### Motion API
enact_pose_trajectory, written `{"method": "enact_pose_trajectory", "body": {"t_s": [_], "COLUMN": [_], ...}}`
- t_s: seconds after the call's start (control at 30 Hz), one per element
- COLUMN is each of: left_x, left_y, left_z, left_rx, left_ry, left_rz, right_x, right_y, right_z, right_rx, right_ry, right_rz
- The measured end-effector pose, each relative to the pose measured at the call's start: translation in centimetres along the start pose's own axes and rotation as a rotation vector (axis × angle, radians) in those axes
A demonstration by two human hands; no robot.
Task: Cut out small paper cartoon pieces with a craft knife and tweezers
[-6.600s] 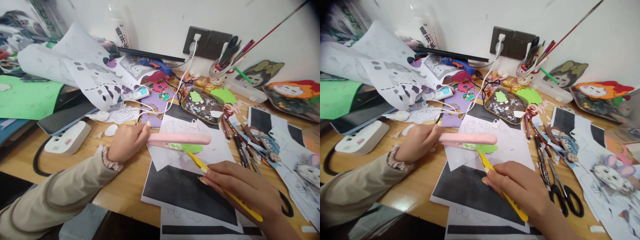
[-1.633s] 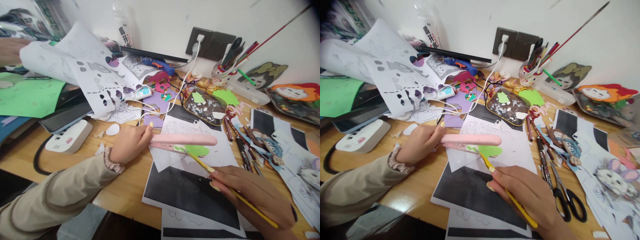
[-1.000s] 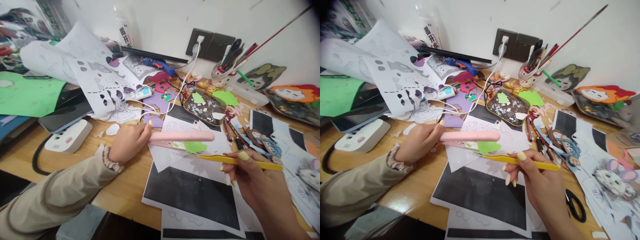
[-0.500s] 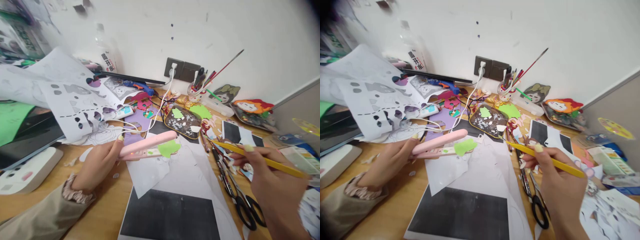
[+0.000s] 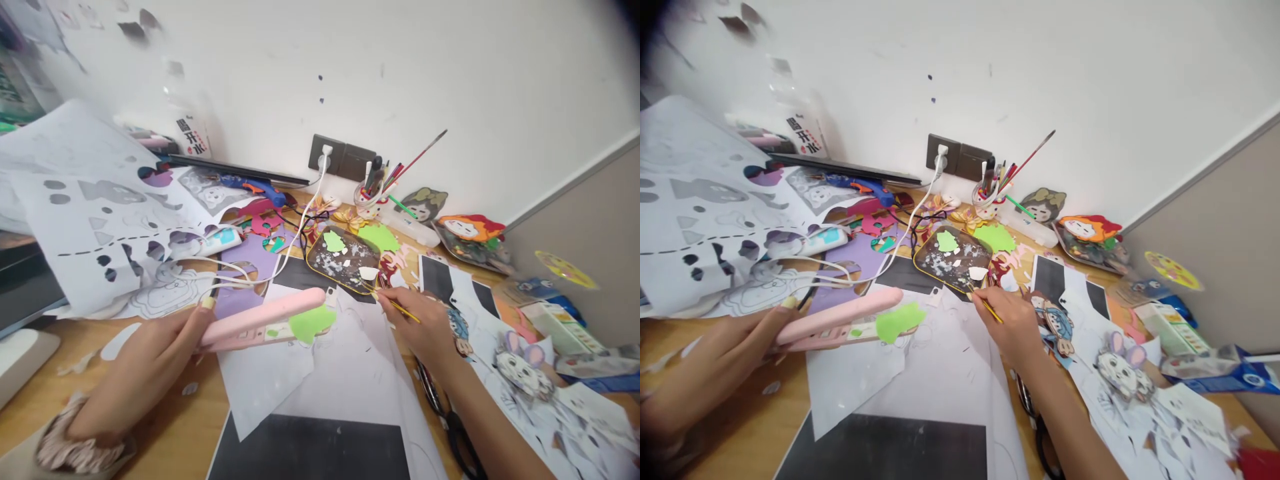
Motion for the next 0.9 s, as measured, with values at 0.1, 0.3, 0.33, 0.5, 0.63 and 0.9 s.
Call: {"method": "enact_pose_trajectory", "body": {"t_s": [0.1, 0.3, 0.33, 0.5, 0.63, 0.9], "left_x": [1.0, 2.0, 2.0, 2.2, 2.4, 2.6], "left_y": [-1.0, -2.0, -2.0, -2.2, -2.3, -2.6], "left_z": [-0.3, -0.7, -0.7, -0.6, -0.5, -0.6], "left_rx": [-0.005, -0.017, -0.008, -0.016, -0.032, -0.058], "left_ry": [-0.010, 0.015, 0.012, -0.007, -0.016, -0.008], "left_rz": [0.001, -0.057, -0.065, -0.068, -0.048, -0.033], "right_x": [0.2, 0.5, 0.6, 0.7, 0.8, 0.6], "right_y": [0.5, 1.5, 1.5, 1.7, 1.9, 1.8], "right_z": [0.1, 0.4, 0.5, 0.6, 0.7, 0.5], "right_rx": [-0.003, 0.034, 0.034, 0.075, 0.092, 0.109], "right_ry": [-0.027, -0.075, -0.094, -0.155, -0.192, -0.260], "right_rz": [-0.013, -0.031, -0.041, -0.092, -0.113, -0.124]}}
Point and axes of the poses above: each hand's wrist, its own z-axis away from the middle knuckle, its own x-axis out of the palm, y = z × x, the point moved 6 cm from there along -z, towards the middle knuckle, and after that the axes turned 11 degrees about -z, right-handed, at the moved point
